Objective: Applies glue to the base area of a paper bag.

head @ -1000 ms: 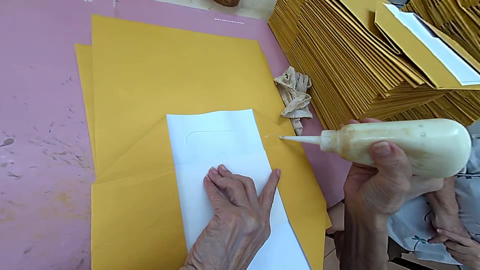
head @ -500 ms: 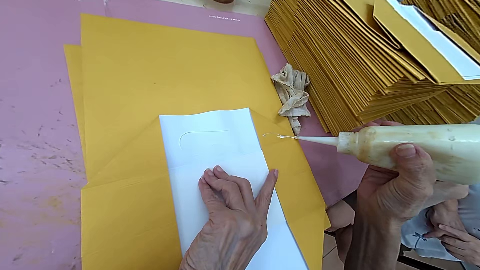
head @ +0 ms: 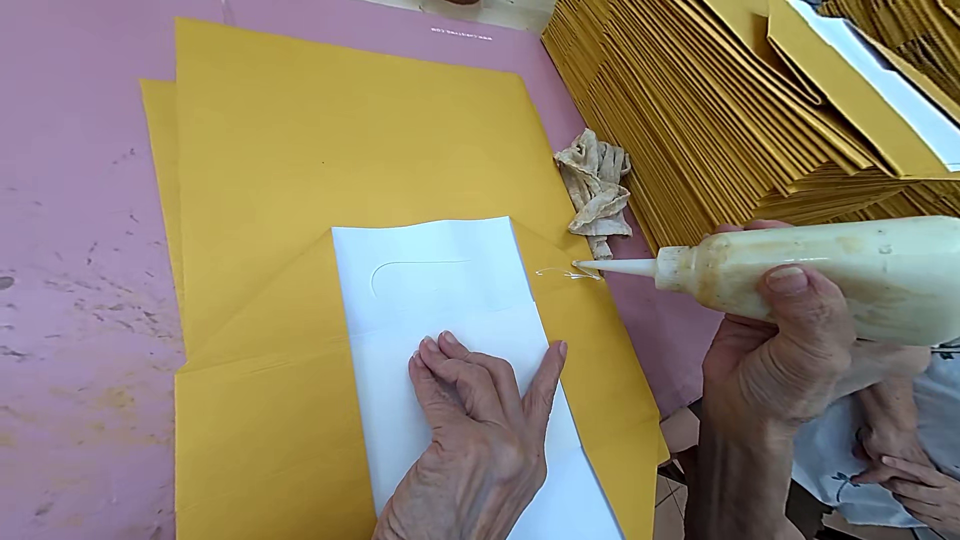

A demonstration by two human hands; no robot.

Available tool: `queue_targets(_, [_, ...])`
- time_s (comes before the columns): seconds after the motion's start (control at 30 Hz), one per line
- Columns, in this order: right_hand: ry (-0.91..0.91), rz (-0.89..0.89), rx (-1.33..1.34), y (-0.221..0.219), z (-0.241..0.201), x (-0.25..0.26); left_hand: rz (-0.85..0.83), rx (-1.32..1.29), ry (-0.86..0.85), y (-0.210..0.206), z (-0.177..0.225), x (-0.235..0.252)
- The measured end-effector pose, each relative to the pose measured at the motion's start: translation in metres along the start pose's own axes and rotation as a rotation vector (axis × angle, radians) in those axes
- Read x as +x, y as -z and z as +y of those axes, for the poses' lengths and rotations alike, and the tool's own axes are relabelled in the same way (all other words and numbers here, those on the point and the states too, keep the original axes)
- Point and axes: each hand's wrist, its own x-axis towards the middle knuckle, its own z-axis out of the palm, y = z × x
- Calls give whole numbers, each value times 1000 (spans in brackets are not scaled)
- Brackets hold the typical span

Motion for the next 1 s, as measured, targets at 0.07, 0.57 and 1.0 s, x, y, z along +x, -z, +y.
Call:
queue_targets(0.07, [6,-20,-5,-4,1,1,-8,1,1,1,0,0])
queue_targets(0.57, [-3,-101,-54,-37,5,10,-54,-16,7,5,2,2])
queue_targets(1.0, [-25,-134,-45,-61,9,17,-72,-12,16,7,4,3])
